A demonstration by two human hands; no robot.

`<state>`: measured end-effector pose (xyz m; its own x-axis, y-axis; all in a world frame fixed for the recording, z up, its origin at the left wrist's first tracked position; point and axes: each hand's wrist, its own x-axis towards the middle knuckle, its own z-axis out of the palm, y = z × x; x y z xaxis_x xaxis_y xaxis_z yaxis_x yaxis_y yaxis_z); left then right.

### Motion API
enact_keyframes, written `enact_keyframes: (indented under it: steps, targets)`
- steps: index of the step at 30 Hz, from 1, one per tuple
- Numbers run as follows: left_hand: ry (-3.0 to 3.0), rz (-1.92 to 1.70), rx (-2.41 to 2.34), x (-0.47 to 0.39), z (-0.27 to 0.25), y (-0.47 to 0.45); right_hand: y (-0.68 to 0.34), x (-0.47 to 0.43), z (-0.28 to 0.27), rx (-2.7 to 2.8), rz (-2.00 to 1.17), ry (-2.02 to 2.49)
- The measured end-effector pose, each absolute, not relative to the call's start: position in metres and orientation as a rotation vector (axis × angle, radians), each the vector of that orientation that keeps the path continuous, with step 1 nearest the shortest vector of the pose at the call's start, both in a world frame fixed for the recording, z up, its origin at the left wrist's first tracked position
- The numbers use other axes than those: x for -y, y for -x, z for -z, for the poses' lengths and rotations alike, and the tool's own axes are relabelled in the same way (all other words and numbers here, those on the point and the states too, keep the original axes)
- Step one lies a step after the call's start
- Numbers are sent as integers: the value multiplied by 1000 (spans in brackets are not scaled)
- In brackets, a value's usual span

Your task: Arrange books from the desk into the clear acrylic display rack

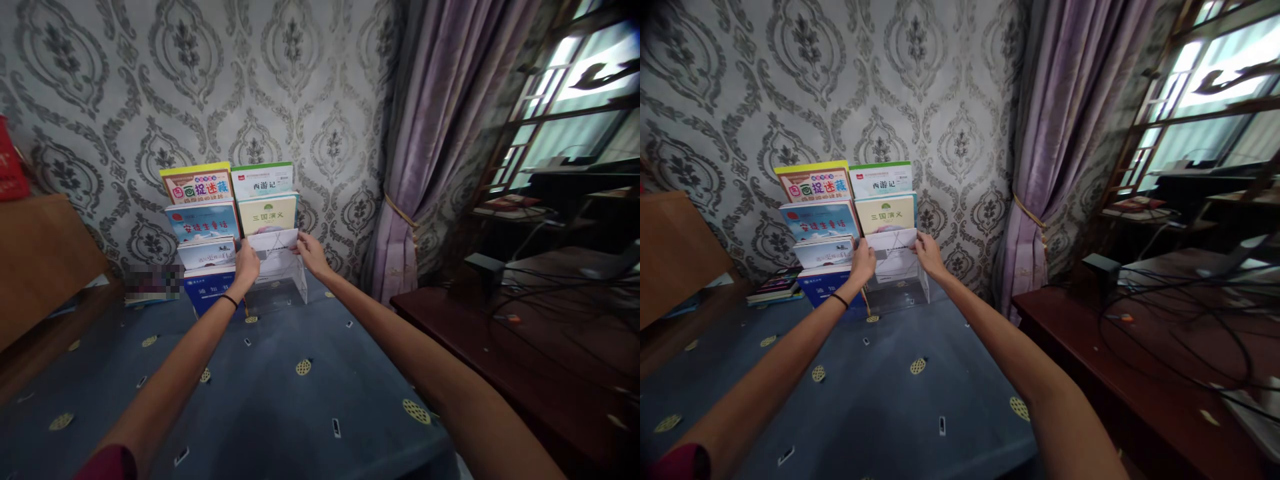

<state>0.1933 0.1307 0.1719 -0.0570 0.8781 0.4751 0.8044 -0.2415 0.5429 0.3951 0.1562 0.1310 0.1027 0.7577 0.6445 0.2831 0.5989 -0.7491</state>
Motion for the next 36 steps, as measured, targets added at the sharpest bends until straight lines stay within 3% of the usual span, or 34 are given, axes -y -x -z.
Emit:
enact_keyframes:
  steps: [9,22,29,36]
  targets:
    - [-2032,-1222,-1841,-135,-171,-199,-396,-162,-137,1473,-444,920]
    - [-2367,-1684,-1514,-91,-138,-200,-396,-153,-118,1298,-333,909]
    - [-2440,-1610,-1583,-75,-141,-199,-398,-142,-118,1277,-363,904]
    - [-2521,-1303,-1783,-85,-170,-191,-397,-141,-128,1320,-386,928]
